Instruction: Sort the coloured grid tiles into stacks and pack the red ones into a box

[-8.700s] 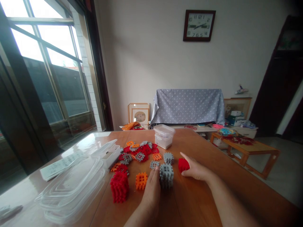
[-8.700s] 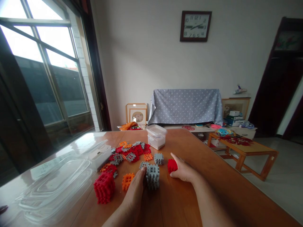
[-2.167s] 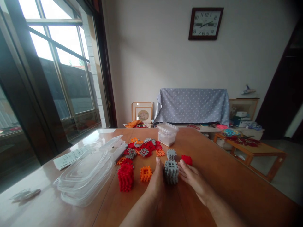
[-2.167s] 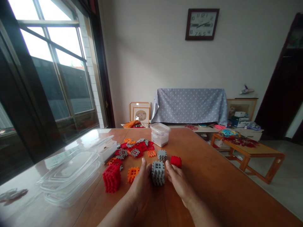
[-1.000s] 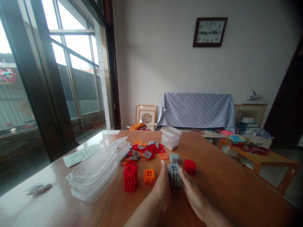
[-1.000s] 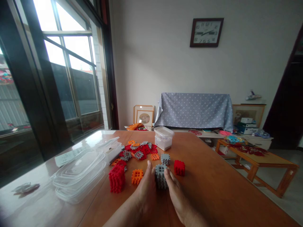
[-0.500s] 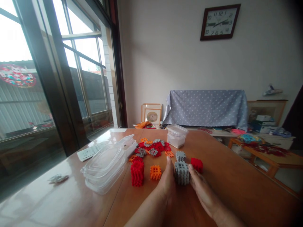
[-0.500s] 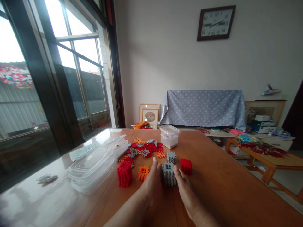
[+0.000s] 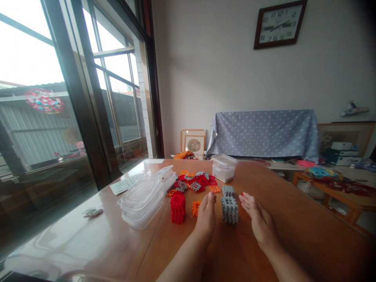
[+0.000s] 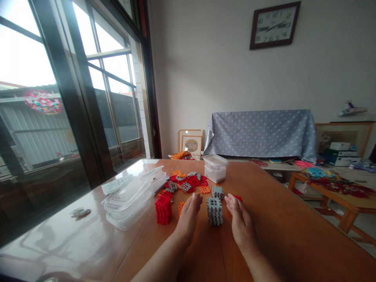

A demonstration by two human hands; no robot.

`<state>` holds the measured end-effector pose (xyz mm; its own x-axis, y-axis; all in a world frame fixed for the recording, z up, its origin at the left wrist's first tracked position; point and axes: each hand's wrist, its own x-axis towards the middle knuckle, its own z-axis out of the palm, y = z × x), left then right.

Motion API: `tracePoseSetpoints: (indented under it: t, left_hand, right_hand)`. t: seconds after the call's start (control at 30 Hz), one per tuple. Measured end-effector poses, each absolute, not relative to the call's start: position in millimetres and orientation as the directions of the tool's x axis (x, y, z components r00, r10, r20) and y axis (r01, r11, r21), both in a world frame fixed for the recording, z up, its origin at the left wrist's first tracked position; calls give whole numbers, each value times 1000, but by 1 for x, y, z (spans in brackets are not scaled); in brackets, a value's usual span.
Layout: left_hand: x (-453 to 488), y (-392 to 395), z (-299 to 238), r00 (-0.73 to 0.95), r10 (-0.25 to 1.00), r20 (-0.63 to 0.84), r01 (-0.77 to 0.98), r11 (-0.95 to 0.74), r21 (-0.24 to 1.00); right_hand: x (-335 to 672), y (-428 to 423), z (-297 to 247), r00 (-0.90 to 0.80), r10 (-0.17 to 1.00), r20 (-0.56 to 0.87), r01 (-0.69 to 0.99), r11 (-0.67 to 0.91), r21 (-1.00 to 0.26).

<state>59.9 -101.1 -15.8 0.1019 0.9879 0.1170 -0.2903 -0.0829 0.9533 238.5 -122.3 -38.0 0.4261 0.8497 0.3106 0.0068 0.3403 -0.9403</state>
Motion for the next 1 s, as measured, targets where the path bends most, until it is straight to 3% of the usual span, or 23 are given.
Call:
tracePoseSetpoints:
  t: [0.3,0.47,0.7,1.0]
  left_hand:
    - [49,-108,-3,80,995,56,-168,-42,985]
    - [37,-99,22,190,980,59,33,-66,997]
    - [14,-43,69,284,954,96,331,-192,924]
    - [-18,34,85,291,957,-22,579,-158,800]
  right_hand:
    - [245,-119,-40,477,813,335,110,322,-940]
    - [244,-126,-36,486,802,348,212,278,-937]
    - [238,-132,-31,486,825,288,173,232,-957]
    - [247,-130,-48,455,834,313,301,187,-935]
